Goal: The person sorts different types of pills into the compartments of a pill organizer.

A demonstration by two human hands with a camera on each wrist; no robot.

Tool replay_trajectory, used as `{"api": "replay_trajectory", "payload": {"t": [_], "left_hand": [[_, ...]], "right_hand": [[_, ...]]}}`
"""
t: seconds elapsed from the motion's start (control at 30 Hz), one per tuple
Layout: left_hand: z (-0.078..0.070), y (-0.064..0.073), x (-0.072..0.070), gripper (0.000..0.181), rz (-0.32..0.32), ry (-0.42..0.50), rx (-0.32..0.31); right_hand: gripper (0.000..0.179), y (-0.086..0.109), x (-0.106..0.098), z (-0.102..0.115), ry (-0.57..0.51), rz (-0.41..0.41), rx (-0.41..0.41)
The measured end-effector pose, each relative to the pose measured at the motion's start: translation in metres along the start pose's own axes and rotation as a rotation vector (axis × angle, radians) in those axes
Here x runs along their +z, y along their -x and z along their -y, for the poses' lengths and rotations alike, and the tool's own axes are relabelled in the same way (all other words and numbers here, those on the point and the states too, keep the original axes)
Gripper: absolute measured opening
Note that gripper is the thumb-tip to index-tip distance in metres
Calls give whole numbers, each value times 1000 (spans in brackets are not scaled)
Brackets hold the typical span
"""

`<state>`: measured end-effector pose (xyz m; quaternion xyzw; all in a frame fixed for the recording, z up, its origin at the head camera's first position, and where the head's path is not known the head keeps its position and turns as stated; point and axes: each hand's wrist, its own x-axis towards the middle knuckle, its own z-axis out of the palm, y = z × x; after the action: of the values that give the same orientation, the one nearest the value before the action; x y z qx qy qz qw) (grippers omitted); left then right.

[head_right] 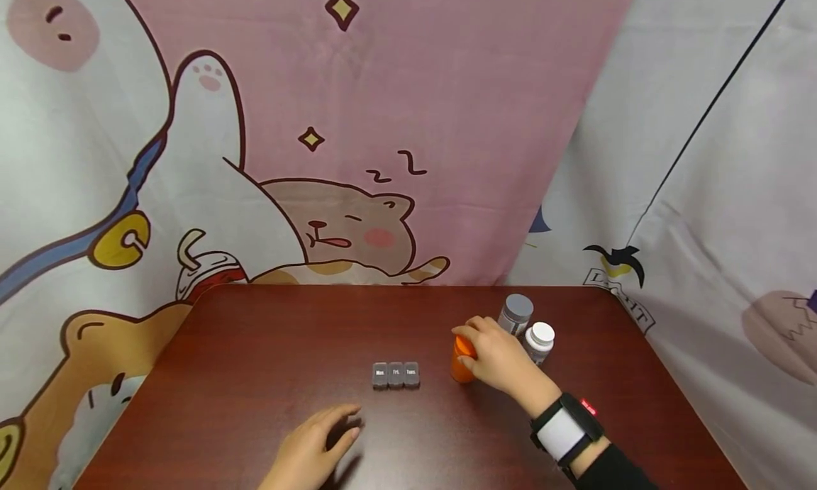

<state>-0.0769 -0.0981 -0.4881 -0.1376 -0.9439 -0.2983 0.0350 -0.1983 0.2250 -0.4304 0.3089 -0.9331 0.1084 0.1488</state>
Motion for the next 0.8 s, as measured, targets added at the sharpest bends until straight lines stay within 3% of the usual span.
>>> {"api": "replay_trajectory", "payload": {"t": [0.17, 0.37, 0.57, 0.8], "left_hand": [[-2, 1, 5, 41, 56, 9, 15], [-3, 2, 10, 67, 173, 49, 42], [-8, 2, 16, 82, 267, 162, 25], [-15, -4, 31, 80, 303, 417, 115]], "right_hand": [[47, 16, 0, 32, -39, -32, -95], [47, 27, -2, 70, -84, -16, -165], [49, 34, 0, 103, -127, -1, -270], [42, 35, 3, 131, -208, 54, -337]]}}
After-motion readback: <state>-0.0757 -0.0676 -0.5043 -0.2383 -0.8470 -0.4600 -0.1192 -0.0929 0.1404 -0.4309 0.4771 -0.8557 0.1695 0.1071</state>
